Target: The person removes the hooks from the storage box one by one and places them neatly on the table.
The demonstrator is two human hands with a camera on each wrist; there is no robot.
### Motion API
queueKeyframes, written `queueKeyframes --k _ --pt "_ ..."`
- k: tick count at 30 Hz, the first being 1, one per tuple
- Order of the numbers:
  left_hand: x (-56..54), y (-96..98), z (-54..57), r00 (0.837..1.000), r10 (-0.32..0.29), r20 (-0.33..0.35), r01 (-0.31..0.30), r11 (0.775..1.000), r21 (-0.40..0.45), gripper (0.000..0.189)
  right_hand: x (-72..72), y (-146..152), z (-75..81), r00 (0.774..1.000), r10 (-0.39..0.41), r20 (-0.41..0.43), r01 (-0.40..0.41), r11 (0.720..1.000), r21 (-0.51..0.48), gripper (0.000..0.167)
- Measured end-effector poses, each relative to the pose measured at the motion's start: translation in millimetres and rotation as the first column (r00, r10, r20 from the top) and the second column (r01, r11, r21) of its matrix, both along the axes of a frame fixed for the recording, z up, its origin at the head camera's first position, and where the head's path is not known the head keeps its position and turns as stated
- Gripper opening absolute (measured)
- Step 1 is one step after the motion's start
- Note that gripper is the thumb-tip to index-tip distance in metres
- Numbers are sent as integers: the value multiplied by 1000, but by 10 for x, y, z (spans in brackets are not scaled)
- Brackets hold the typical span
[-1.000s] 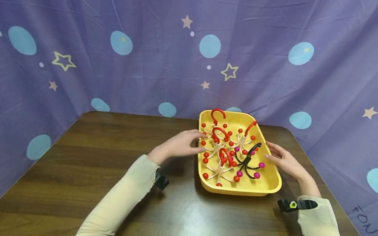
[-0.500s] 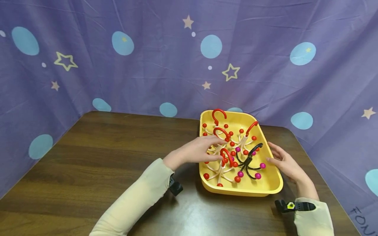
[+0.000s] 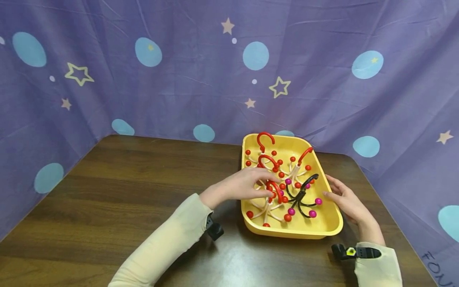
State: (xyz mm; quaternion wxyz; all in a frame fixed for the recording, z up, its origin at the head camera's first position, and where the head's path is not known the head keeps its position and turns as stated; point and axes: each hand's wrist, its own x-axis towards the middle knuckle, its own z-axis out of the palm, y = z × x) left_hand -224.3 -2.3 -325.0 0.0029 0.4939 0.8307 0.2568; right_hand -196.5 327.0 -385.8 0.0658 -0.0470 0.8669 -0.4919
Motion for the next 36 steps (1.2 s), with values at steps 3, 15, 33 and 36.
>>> queueKeyframes --k 3,15,33,36 --pt "-1 -5 11 1000 8 10 -8 1000 11 32 6 -7 9 1000 -1 10 1 1000 -5 65" --pt "6 -19 35 999 16 -44 -13 998 67 20 -19 -10 -18 999 -8 33 10 998 -65 62" --pt "-25 -119 386 993 19 -121 13 966 257 17 6 -9 -18 999 1 44 7 984 -180 59" --pt "-37 -181 446 994 47 -103 -14 954 299 18 3 2 -23 999 -5 35 11 986 -168 60"
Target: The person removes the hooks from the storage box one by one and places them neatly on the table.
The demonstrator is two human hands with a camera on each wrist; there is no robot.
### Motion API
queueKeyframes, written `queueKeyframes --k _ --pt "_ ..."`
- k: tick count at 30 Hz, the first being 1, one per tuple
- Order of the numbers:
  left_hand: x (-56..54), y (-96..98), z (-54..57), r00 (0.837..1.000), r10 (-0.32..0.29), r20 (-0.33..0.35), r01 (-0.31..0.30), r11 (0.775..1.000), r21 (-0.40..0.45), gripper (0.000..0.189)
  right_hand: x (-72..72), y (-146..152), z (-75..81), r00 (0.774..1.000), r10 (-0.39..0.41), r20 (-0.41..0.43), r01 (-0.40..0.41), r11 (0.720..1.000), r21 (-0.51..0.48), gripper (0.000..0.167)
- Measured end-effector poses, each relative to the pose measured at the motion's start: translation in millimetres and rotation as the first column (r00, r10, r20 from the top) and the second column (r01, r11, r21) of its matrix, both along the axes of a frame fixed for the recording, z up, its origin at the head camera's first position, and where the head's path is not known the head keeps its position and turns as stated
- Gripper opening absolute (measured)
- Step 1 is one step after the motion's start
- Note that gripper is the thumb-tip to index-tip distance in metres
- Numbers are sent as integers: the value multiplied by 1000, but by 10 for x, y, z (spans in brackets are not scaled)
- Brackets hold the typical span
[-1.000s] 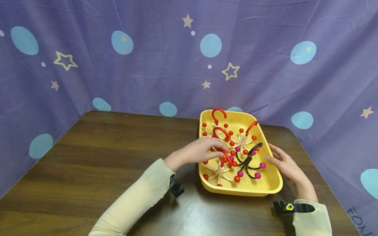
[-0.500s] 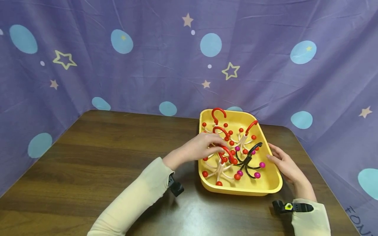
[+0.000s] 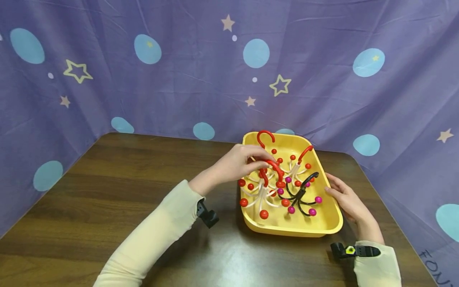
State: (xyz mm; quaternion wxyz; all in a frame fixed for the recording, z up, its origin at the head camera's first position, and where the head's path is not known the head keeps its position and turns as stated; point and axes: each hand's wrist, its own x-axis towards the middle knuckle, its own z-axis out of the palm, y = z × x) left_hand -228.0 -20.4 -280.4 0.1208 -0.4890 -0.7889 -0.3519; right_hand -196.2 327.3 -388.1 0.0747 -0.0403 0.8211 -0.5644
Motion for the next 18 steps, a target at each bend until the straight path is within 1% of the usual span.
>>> queueKeyframes --k 4,7,10,13,18 --pt "-19 -93 71 998 47 31 -48 998 31 17 -2 3 10 999 -18 -27 20 998 61 59" --pt "-36 -160 99 995 86 50 -89 995 49 16 3 -3 32 999 -21 -41 26 993 113 58" --pt "-58 -224 94 990 133 55 -137 988 70 16 11 -13 62 999 -10 -40 15 990 139 58" --pt "-81 -288 74 982 183 46 -186 979 85 15 22 -19 84 999 -5 -37 11 988 154 58" --pt "-129 -406 53 964 262 38 -264 959 103 15 32 -9 87 999 -5 -36 10 988 152 59"
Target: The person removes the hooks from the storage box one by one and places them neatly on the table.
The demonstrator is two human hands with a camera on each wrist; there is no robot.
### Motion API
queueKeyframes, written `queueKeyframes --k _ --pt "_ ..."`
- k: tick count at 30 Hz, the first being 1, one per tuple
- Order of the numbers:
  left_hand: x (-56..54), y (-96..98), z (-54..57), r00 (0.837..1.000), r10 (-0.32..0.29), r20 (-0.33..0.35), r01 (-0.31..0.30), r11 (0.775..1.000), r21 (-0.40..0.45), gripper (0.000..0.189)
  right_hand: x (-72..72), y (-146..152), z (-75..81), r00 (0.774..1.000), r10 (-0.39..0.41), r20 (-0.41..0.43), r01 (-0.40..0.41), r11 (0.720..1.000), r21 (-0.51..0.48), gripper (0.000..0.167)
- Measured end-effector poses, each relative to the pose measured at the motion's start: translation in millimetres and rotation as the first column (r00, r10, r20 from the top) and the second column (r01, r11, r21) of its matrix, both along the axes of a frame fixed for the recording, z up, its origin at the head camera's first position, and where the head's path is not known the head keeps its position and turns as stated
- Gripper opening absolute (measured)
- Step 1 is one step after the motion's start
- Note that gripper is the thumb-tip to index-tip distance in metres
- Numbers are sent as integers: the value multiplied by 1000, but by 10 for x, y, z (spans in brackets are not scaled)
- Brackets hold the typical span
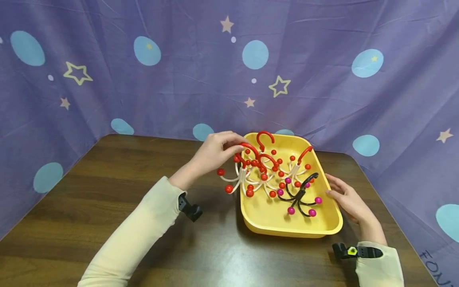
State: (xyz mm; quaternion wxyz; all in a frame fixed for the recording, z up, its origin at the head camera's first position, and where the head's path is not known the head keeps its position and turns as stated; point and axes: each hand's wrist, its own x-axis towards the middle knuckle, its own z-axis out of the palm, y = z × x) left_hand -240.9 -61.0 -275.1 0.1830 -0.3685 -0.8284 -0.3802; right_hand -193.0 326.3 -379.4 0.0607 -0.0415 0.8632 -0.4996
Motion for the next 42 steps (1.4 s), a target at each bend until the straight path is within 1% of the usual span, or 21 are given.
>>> queueKeyframes --k 4,7,12,15,19,25,29,31,35,38,42 --pt "-47 -101 -9 998 49 38 -49 999 10 15 5 12 -15 1000 -2 4 2 1000 -9 59" --pt "-87 -177 -26 995 74 72 -75 997 19 16 9 17 -32 1000 -3 8 3 1000 -11 59" --pt "-188 -296 -76 986 146 76 -148 989 27 16 6 27 -55 1000 6 9 -6 1000 -22 59" --pt "-242 -340 -86 978 185 96 -189 982 26 16 4 34 -62 1000 8 8 -8 1000 -27 60" --pt "-295 -376 -91 964 218 152 -224 974 27 18 7 42 -67 1000 6 13 -6 1000 -27 60" --pt "-395 -409 -112 943 289 167 -297 954 25 18 5 46 -65 1000 12 12 -11 999 -41 60" --pt "-473 -410 -146 932 305 198 -316 948 29 18 2 55 -60 1000 15 16 -14 998 -60 61" --pt "-514 -401 -165 930 306 202 -319 947 35 19 0 61 -58 1000 15 21 -13 997 -70 62" --pt "-597 -370 -200 929 320 187 -331 943 33 20 -8 67 -60 999 18 32 -15 996 -93 63" --pt "-652 -349 -227 923 335 190 -345 938 22 20 -14 66 -68 999 18 37 -14 995 -97 63" --pt "-727 -331 -266 912 351 210 -363 932 19 20 -22 59 -84 999 14 37 -10 994 -105 62"
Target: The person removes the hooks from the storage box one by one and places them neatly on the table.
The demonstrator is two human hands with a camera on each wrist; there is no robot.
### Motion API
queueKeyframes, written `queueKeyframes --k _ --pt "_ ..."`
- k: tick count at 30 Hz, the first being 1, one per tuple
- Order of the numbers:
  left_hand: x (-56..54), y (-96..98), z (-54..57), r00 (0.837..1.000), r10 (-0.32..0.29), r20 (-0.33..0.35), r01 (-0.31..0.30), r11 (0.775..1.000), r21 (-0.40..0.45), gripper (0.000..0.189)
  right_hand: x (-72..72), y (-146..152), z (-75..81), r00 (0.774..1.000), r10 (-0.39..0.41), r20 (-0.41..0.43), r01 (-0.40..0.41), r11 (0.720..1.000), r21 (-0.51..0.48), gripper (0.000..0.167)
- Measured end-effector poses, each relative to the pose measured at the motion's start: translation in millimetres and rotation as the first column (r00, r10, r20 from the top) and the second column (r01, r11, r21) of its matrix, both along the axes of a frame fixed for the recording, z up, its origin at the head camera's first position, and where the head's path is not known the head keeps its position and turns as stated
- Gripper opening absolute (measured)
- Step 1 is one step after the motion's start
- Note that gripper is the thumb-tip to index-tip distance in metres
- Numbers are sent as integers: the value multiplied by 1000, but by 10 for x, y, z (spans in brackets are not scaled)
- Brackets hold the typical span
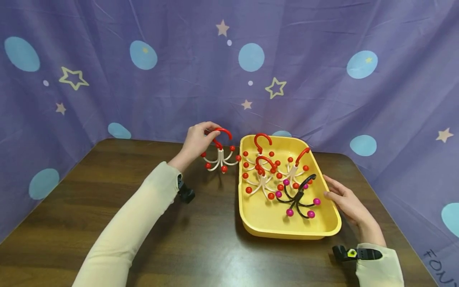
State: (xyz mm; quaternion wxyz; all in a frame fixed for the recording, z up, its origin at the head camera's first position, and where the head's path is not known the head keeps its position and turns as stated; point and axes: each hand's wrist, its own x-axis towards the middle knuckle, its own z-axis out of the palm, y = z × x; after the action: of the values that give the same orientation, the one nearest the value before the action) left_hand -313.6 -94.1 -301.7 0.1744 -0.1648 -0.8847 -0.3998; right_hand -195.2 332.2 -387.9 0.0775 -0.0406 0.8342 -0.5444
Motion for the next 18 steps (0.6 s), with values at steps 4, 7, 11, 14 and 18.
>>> queueKeyframes --k 4,7,11,14,18 --pt "-63 15 -22 1000 17 -11 -16 1000 14 20 5 -6 5 1000 -3 5 3 1000 -6 63" --pt "-113 19 -39 999 25 -34 -24 999 22 19 11 -6 -1 1000 -9 7 9 1000 -1 62" --pt "-182 9 -63 998 42 -54 -39 998 42 19 12 -13 -3 1000 -13 -3 13 1000 3 62" --pt "-224 -4 -84 997 57 -59 -54 997 57 18 9 -18 4 1000 -13 -15 13 1000 -2 61" --pt "-262 -22 -109 997 68 -46 -64 994 86 17 11 -18 9 1000 -6 -18 5 1000 -6 61"
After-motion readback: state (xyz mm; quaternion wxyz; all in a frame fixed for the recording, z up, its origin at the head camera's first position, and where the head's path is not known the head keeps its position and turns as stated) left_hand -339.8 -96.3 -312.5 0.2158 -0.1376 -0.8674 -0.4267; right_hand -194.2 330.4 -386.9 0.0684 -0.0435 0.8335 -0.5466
